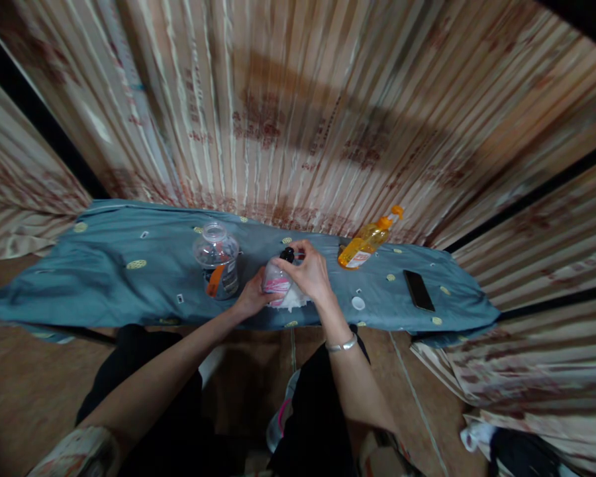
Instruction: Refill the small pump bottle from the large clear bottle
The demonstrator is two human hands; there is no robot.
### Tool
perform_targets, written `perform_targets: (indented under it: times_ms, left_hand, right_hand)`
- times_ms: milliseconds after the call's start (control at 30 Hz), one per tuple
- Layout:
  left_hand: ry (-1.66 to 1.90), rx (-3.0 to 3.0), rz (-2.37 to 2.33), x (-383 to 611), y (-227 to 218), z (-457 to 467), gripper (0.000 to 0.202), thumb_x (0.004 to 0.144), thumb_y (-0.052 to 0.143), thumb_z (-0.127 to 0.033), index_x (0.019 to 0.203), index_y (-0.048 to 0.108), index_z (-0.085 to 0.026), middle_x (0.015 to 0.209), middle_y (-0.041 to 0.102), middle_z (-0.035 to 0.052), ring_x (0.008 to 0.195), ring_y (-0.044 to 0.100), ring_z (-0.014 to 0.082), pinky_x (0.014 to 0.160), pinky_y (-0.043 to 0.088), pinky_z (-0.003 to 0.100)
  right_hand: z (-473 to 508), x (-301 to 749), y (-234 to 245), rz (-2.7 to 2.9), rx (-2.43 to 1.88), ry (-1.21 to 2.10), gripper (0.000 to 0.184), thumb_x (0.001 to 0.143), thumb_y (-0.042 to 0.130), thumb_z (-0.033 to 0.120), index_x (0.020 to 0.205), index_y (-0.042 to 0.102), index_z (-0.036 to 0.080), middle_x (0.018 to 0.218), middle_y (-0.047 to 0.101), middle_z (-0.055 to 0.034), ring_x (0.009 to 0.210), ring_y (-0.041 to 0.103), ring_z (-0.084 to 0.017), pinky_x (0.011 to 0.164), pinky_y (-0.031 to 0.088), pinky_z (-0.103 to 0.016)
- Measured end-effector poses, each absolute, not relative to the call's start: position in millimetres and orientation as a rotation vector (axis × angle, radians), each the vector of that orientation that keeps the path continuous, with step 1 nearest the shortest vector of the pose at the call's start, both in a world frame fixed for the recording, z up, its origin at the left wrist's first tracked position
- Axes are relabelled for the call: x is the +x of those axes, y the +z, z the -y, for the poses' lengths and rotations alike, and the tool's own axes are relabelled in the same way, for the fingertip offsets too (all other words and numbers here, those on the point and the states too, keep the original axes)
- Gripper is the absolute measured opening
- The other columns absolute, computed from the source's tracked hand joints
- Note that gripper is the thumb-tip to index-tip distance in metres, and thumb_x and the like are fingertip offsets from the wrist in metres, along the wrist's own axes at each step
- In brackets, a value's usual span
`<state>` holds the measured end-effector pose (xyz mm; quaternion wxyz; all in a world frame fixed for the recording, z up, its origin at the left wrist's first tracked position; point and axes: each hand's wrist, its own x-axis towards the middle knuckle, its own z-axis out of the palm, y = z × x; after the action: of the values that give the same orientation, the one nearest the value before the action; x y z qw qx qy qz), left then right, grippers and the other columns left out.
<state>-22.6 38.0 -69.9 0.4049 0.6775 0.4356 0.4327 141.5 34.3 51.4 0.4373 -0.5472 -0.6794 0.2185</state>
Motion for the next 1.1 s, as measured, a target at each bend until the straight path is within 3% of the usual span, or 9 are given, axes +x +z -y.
perform_targets:
  times_ms: [200, 333, 467, 633, 733, 833, 933, 1033, 1100]
  left_hand:
    - [1.098, 1.726, -1.121, -24, -69, -39, 0.054, 0.069, 0.084, -0.039, 0.111, 0.059, -0.017, 0.108, 0.069, 0.0071, 0.103, 0.067, 0.0293, 0.095, 0.052, 0.044]
    - [1.101, 1.74, -1.106, -24, -70, -38, 0.055, 0.069, 0.084, -0.039, 0.114, 0.059, -0.018, 0.109, 0.069, 0.0066, 0.104, 0.067, 0.0288, 0.096, 0.053, 0.044]
    - [1.102, 1.744, -1.086, -23, -71, -38, 0.059, 0.069, 0.083, -0.043, 0.116, 0.058, -0.019, 0.111, 0.069, 0.0067, 0.104, 0.067, 0.0288, 0.095, 0.053, 0.043]
    - [1.109, 1.741, -1.075, -24, -72, -38, 0.059, 0.069, 0.083, -0.047, 0.115, 0.058, -0.019, 0.112, 0.069, 0.0076, 0.104, 0.067, 0.0296, 0.095, 0.053, 0.043]
    - [1.11, 1.736, -1.076, -24, -73, -38, 0.059, 0.069, 0.083, -0.047, 0.114, 0.058, -0.019, 0.109, 0.069, 0.0067, 0.103, 0.067, 0.0295, 0.094, 0.053, 0.042]
    - [1.107, 1.728, -1.084, -24, -74, -39, 0.058, 0.068, 0.083, -0.045, 0.113, 0.058, -0.019, 0.108, 0.069, 0.0064, 0.103, 0.067, 0.0293, 0.093, 0.053, 0.042]
    - [1.104, 1.72, -1.087, -23, -73, -38, 0.06, 0.068, 0.083, -0.043, 0.116, 0.057, -0.019, 0.111, 0.069, 0.007, 0.104, 0.067, 0.0291, 0.094, 0.053, 0.042]
    - [1.101, 1.717, -1.086, -23, -70, -37, 0.059, 0.068, 0.083, -0.041, 0.117, 0.057, -0.019, 0.113, 0.069, 0.0073, 0.106, 0.066, 0.0296, 0.096, 0.052, 0.043]
    - [1.097, 1.716, -1.091, -24, -68, -36, 0.057, 0.068, 0.083, -0.039, 0.116, 0.058, -0.019, 0.112, 0.069, 0.0072, 0.107, 0.066, 0.0301, 0.097, 0.052, 0.044]
  right_hand:
    - [-34, 166, 37, 1.656, -1.219, 0.712, 0.047, 0.076, 0.072, 0.064, 0.098, 0.067, 0.022, 0.123, 0.07, -0.0091, 0.11, 0.068, -0.024, 0.099, 0.053, -0.041]
    - [-28, 161, 39, 1.67, -1.283, 0.619, 0.057, 0.073, 0.075, 0.063, 0.113, 0.064, 0.023, 0.117, 0.072, -0.0085, 0.11, 0.069, -0.026, 0.1, 0.053, -0.043]
    - [-25, 148, 44, 1.683, -1.398, 0.49, 0.051, 0.074, 0.075, 0.064, 0.102, 0.067, 0.022, 0.115, 0.073, -0.0085, 0.103, 0.07, -0.027, 0.1, 0.053, -0.047]
    - [-23, 152, 45, 1.819, -1.225, 0.639, 0.054, 0.085, 0.064, 0.062, 0.124, 0.061, 0.025, 0.128, 0.069, -0.0082, 0.118, 0.066, -0.025, 0.104, 0.051, -0.042]
    - [-21, 150, 48, 1.782, -1.397, 0.464, 0.059, 0.079, 0.069, 0.064, 0.119, 0.063, 0.022, 0.12, 0.071, -0.011, 0.113, 0.068, -0.029, 0.1, 0.053, -0.045]
    - [-19, 145, 53, 1.768, -1.542, 0.286, 0.047, 0.081, 0.068, 0.062, 0.103, 0.066, 0.02, 0.106, 0.074, -0.0114, 0.105, 0.069, -0.03, 0.097, 0.052, -0.046]
    - [-17, 145, 58, 1.892, -1.441, 0.353, 0.038, 0.089, 0.062, 0.05, 0.114, 0.065, 0.021, 0.117, 0.073, -0.01, 0.109, 0.069, -0.027, 0.097, 0.053, -0.042]
    - [-15, 144, 60, 1.927, -1.386, 0.396, 0.049, 0.086, 0.066, 0.048, 0.128, 0.059, 0.023, 0.129, 0.068, -0.0099, 0.115, 0.067, -0.026, 0.1, 0.052, -0.042]
    - [-15, 142, 61, 1.862, -1.48, 0.3, 0.052, 0.081, 0.072, 0.054, 0.121, 0.062, 0.022, 0.119, 0.071, -0.0116, 0.11, 0.068, -0.029, 0.098, 0.052, -0.044]
